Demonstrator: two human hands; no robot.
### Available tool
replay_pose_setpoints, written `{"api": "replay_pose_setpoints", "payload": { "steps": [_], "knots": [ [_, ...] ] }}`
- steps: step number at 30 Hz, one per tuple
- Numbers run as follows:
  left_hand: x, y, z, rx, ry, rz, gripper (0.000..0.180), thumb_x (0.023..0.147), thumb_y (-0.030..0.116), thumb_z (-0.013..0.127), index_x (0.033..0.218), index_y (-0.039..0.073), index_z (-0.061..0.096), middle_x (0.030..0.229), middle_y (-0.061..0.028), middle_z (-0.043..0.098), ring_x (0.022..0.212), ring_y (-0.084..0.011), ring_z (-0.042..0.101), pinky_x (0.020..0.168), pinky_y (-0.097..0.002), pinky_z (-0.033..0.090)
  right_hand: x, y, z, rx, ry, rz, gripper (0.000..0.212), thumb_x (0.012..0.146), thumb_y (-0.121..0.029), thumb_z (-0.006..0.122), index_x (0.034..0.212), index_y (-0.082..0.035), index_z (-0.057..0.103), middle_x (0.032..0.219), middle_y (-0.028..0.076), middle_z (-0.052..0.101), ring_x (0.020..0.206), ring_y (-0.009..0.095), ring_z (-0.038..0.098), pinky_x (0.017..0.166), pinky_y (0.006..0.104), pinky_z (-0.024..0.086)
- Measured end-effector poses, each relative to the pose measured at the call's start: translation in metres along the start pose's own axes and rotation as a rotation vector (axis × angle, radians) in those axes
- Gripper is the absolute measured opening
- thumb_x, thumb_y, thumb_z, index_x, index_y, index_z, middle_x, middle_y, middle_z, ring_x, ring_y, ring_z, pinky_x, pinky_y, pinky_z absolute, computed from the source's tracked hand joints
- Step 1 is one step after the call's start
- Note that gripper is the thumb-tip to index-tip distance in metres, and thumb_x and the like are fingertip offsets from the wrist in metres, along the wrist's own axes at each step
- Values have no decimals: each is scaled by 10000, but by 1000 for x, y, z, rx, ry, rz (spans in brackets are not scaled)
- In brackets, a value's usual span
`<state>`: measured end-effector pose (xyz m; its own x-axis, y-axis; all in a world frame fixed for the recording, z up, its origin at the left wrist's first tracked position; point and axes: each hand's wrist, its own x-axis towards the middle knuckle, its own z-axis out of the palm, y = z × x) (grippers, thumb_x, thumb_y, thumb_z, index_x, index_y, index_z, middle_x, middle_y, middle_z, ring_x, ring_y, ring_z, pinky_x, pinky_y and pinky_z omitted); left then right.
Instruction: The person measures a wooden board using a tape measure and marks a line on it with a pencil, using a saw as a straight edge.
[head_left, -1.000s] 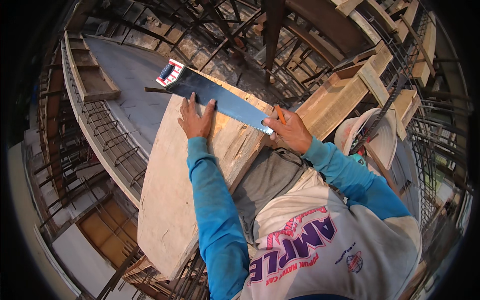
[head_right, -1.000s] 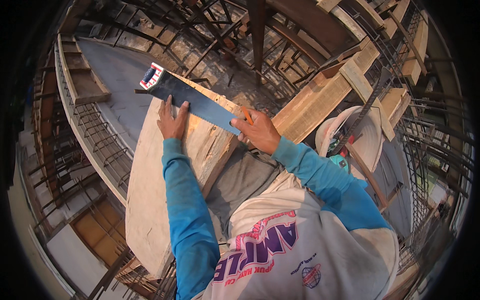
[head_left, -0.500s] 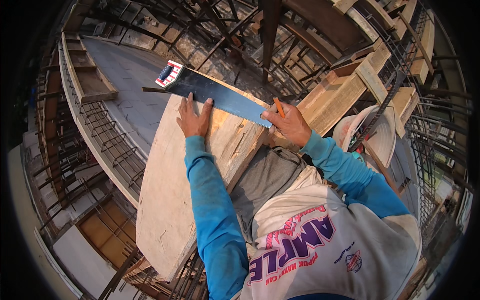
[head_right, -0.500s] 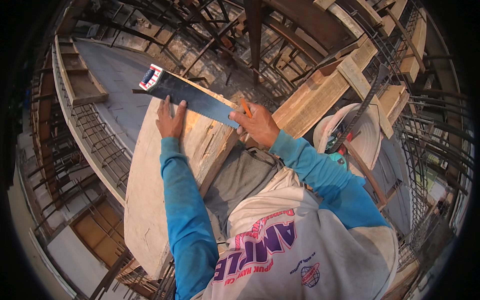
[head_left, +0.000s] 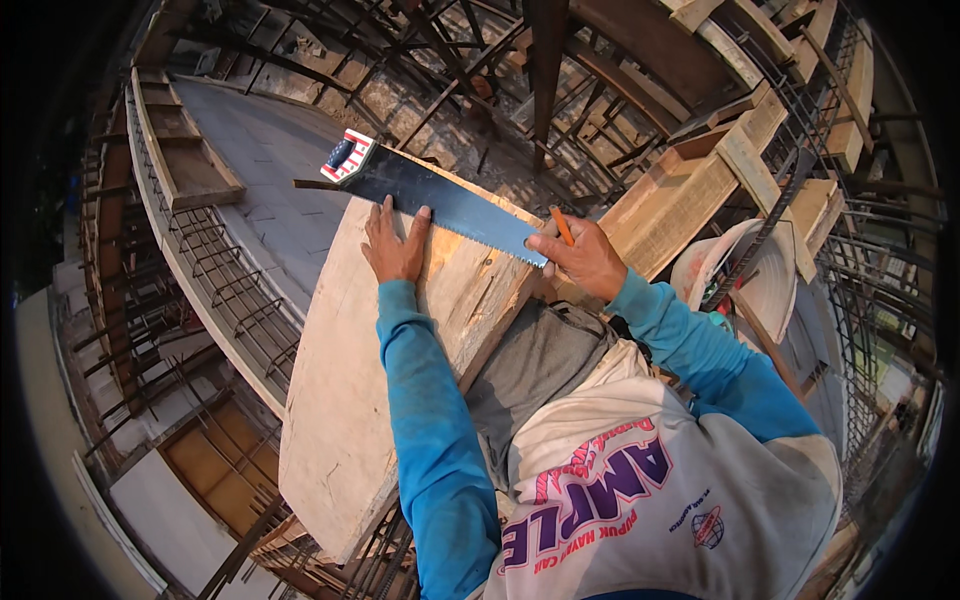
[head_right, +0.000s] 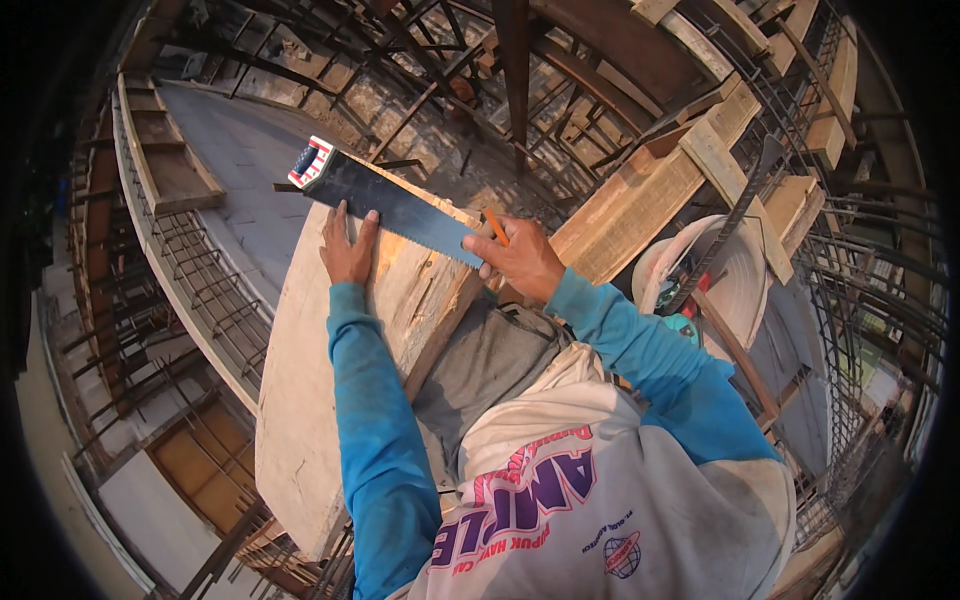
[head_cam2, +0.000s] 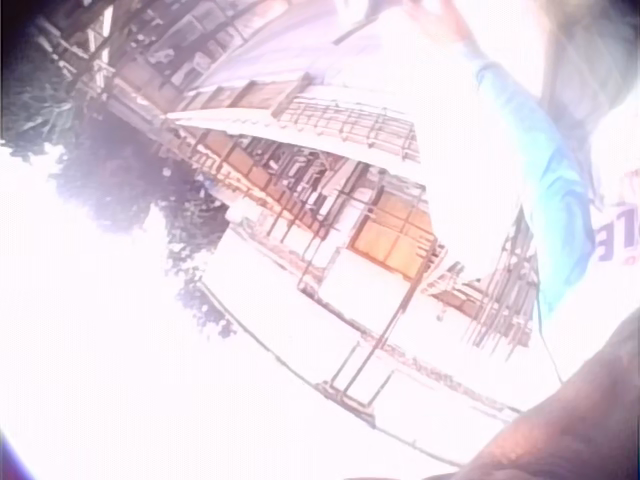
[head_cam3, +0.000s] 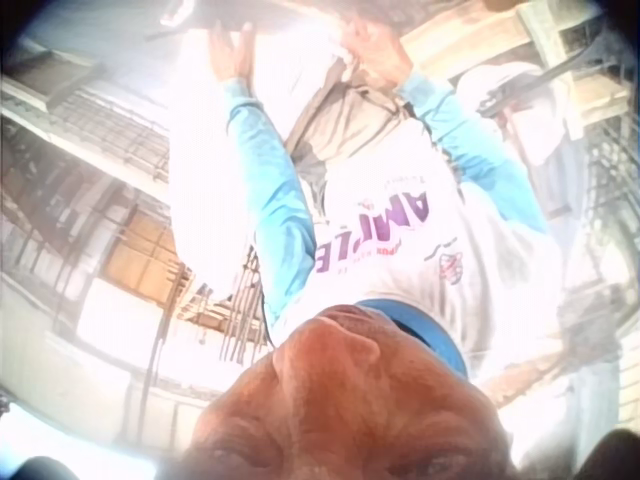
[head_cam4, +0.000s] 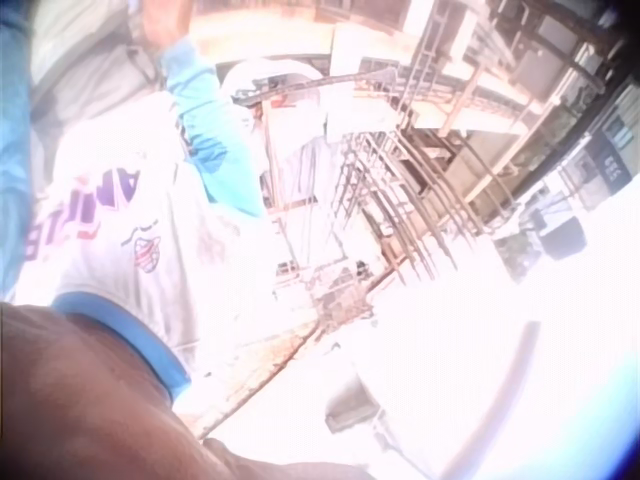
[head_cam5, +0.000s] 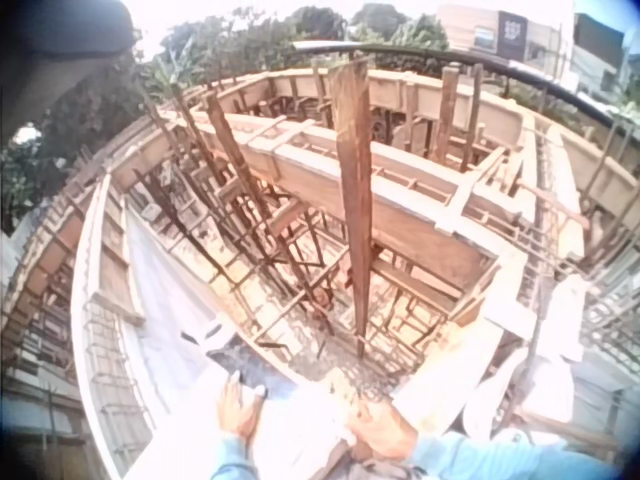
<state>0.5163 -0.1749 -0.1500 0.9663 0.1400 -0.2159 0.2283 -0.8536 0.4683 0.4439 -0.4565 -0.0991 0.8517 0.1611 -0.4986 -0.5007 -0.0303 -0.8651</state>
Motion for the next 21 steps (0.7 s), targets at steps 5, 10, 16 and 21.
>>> {"api": "replay_pose_setpoints", "payload": {
  "steps": [5,10,16,21],
  "knots": [
    [-2,0,2,49,35,18,763,804,668,511,1380,173,433,1473,-156,314,1376,-324,258,1089,-577,134,-2,-4,0,42,-25,-28,344,874,-343,654,827,-9,583,627,42,574,557,103,567,515,265,467],
    [-7,10,-1,24,114,154,622,822,540,591,1317,171,516,1448,-150,359,1366,-343,271,1100,-535,177,-4,-8,-1,-4,-34,11,338,883,-339,649,822,-12,589,628,24,552,551,88,540,510,256,452],
    [-40,37,-11,-167,25,517,416,800,248,673,1197,136,617,1375,-108,462,1320,-349,357,1082,-469,292,-3,-7,0,6,-53,3,333,892,-334,637,848,-6,600,648,26,557,559,89,548,510,255,452],
    [-91,88,-32,-23,-197,566,815,632,426,803,1332,153,487,1456,-145,333,1363,-389,252,1051,-614,225,-1,-8,-2,13,-75,3,334,892,-327,634,855,3,600,658,23,556,564,88,553,510,257,453]
  ]
}}
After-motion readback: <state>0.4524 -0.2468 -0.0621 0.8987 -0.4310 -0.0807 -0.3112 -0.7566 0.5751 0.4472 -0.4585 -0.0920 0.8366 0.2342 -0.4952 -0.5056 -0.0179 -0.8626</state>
